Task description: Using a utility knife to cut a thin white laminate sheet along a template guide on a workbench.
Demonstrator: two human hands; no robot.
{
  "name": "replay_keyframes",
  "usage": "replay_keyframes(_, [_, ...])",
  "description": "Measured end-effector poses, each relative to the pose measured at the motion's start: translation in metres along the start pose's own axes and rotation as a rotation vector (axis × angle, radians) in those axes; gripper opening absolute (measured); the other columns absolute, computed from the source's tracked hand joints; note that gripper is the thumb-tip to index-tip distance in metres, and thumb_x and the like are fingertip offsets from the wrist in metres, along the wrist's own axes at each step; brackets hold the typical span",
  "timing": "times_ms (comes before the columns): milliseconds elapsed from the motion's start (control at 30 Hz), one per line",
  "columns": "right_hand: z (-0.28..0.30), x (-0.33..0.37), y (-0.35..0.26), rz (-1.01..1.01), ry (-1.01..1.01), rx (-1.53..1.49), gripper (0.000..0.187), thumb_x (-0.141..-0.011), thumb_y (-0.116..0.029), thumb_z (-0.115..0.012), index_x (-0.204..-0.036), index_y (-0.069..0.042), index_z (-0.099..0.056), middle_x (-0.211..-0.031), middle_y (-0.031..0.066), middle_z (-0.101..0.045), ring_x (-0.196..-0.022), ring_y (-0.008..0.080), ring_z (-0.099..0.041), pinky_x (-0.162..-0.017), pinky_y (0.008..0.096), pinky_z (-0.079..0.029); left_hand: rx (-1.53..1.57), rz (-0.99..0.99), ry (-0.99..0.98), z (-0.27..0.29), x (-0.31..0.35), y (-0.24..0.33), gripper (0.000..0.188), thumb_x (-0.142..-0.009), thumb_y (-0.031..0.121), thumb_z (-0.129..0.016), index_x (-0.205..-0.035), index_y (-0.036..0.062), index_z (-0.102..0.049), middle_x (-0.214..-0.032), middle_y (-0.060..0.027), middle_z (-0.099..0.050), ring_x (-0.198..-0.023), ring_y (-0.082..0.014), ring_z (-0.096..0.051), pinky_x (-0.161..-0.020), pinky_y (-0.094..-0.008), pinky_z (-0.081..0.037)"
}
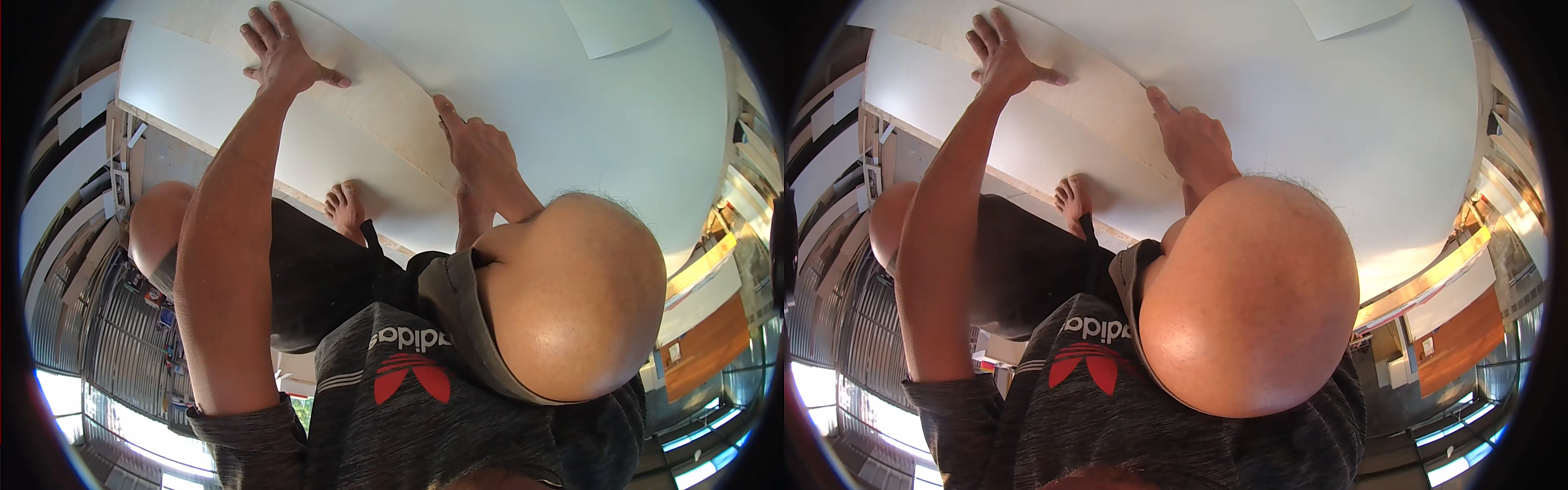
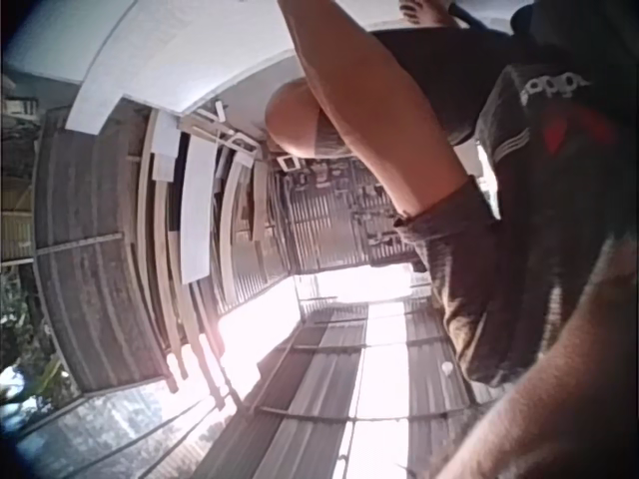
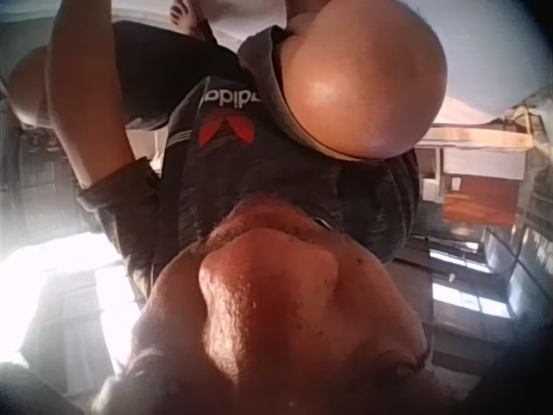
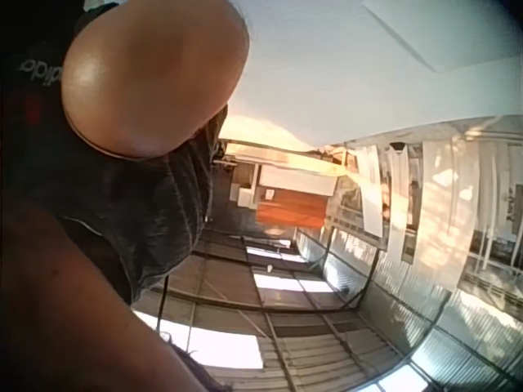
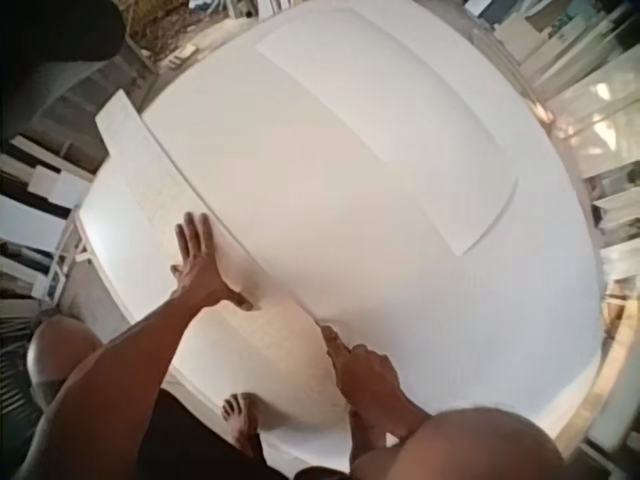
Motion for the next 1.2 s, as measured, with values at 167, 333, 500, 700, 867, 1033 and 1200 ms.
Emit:
replay_keyframes(167, [-0.011, 0.013, 0.024, 0.061, 0.204, 0.031, 0.049, -0.109, -0.024, -0.047, -0.156, -0.027, -0.036, -0.081, 0.0171, -0.065, -0.07, 0.0369, -0.066, -0.065, 0.0487, -0.053, -0.041, 0.071, -0.054, -0.003, -0.009, 0.003, 0.181, -0.032, 0.048, -0.106, -0.163, 0.0131, 0.015, -0.167, -0.0227, 0.026, -0.155, -0.0481, 0.018, -0.104, -0.0863, -0.024])
replay_keyframes(333, [-0.013, 0.023, 0.023, 0.061, 0.195, 0.07, 0.053, -0.106, -0.024, -0.051, -0.156, -0.023, -0.035, -0.083, 0.0183, -0.066, -0.072, 0.0383, -0.066, -0.067, 0.0489, -0.053, -0.077, 0.163, -0.09, -0.003, -0.008, -0.006, 0.187, -0.028, 0.049, -0.106, -0.162, 0.0155, 0.02, -0.167, -0.0177, 0.031, -0.155, -0.0438, 0.022, -0.105, -0.0883, -0.023])
replay_keyframes(500, [0.001, 0.029, 0.01, 0.088, 0.158, 0.131, 0.071, -0.098, -0.018, -0.059, -0.162, -0.01, -0.03, -0.098, 0.0247, -0.069, -0.087, 0.04, -0.068, -0.082, 0.0493, -0.055, -0.038, 0.151, -0.105, -0.004, -0.007, 0.0, 0.186, -0.029, 0.046, -0.106, -0.163, 0.0146, 0.018, -0.167, -0.0183, 0.03, -0.155, -0.0435, 0.021, -0.106, -0.0875, -0.023])
replay_keyframes(700, [-0.007, 0.031, 0.024, 0.005, 0.056, 0.068, 0.074, -0.098, -0.02, -0.06, -0.163, -0.011, -0.026, -0.1, 0.0266, -0.068, -0.087, 0.0419, -0.068, -0.081, 0.0502, -0.055, -0.043, 0.173, -0.118, -0.002, -0.004, -0.001, 0.186, -0.029, 0.045, -0.107, -0.163, 0.0154, 0.018, -0.167, -0.0183, 0.03, -0.155, -0.0429, 0.021, -0.107, -0.087, -0.022])
replay_keyframes(867, [0.032, -0.009, -0.007, 0.152, 0.343, 0.022, 0.046, -0.108, -0.026, -0.05, -0.153, -0.025, -0.039, -0.077, 0.0175, -0.065, -0.067, 0.0402, -0.066, -0.061, 0.0507, -0.052, -0.028, 0.141, -0.095, -0.001, -0.006, 0.003, 0.186, -0.028, 0.044, -0.107, -0.163, 0.0155, 0.018, -0.168, -0.0176, 0.029, -0.155, -0.0423, 0.021, -0.107, -0.0871, -0.022])
replay_keyframes(1033, [0.057, -0.058, -0.065, 0.294, 0.415, -0.004, 0.043, -0.108, -0.027, -0.049, -0.15, -0.021, -0.042, -0.075, 0.0183, -0.066, -0.067, 0.0403, -0.068, -0.062, 0.051, -0.055, -0.054, 0.174, -0.106, 0.002, -0.007, -0.002, 0.185, -0.028, 0.044, -0.107, -0.164, 0.0152, 0.017, -0.168, -0.0177, 0.028, -0.155, -0.0427, 0.02, -0.107, -0.0868, -0.023])
replay_keyframes(1200, [0.054, -0.071, -0.083, 0.274, 0.315, 0.034, 0.045, -0.106, -0.019, -0.05, -0.149, -0.015, -0.042, -0.074, 0.0176, -0.068, -0.069, 0.0369, -0.07, -0.065, 0.0488, -0.057, -0.049, 0.177, -0.116, 0.001, -0.005, 0.001, 0.185, -0.028, 0.043, -0.107, -0.164, 0.0139, 0.015, -0.169, -0.0187, 0.026, -0.156, -0.0433, 0.019, -0.106, -0.0867, -0.023])
Point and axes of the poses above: each hand's wrist, its own x-axis away from the middle knuckle, its own z-axis out of the back of the hand, y = z × x, the point moved 8 cm from there along -x, towards the middle knuckle
